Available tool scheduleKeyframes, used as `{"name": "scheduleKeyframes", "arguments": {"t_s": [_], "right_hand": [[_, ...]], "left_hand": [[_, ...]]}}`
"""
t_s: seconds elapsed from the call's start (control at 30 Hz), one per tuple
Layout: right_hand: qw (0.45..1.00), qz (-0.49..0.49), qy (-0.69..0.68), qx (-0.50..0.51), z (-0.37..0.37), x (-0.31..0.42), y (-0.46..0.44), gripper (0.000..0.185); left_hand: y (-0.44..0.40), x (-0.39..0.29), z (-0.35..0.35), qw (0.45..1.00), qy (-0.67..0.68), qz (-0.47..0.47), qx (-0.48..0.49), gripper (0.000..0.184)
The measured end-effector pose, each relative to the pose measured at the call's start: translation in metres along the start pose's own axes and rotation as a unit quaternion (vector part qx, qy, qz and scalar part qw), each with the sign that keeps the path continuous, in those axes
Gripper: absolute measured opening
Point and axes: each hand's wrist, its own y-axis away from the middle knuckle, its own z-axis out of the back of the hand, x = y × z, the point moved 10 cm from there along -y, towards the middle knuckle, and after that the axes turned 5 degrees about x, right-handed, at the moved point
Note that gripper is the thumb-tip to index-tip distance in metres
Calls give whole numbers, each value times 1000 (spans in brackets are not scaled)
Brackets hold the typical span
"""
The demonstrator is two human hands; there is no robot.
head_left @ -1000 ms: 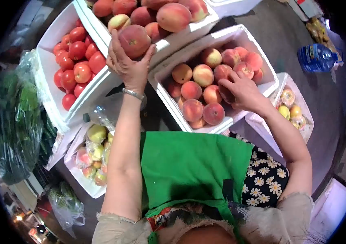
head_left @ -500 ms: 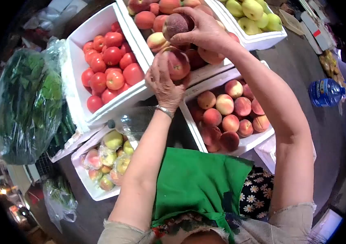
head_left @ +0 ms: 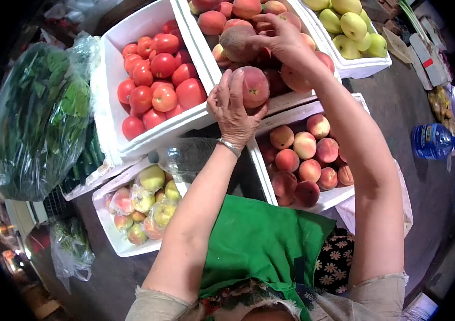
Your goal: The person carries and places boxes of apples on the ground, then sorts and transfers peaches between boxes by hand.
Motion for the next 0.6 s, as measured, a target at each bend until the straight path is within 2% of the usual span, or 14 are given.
{"name": "scheduleKeyframes", "arguments": {"t_s": [0.07,0.13,0.2,0.27,0.33,0.4,0.47,0.5,0.53,0.6], "right_hand": [[977,51,202,-47,30,10,0,46],[985,80,135,-67,65,12,19,42],[988,49,119,-84,103,4,56,36],[969,-110,214,-55,137,-27,107,35],[933,-187,307,14,169,-81,165,40],[860,-265,434,35,178,-98,225,50],[791,-379,468,105,178,-136,277,61],[833,-350,423,65,181,-147,293,69],[833,-353,421,60,185,-156,303,69],[885,-292,362,26,190,-155,309,72]], "left_hand": [[1,-1,0,1000,5,-10,-9,95],[0,-1,1,1000,3,-9,-12,94],[1,-3,1,1000,1,-17,-15,93],[0,-4,1,1000,3,-19,-18,93],[0,-3,1,999,-4,-21,-27,92],[1,-5,2,999,-1,-23,-26,92],[-1,-7,4,1000,-5,-19,-19,93],[-1,-7,3,1000,-6,-22,-21,93],[-1,-7,2,1000,-9,-21,-13,96],[-2,-6,1,999,22,-10,27,103]]}}
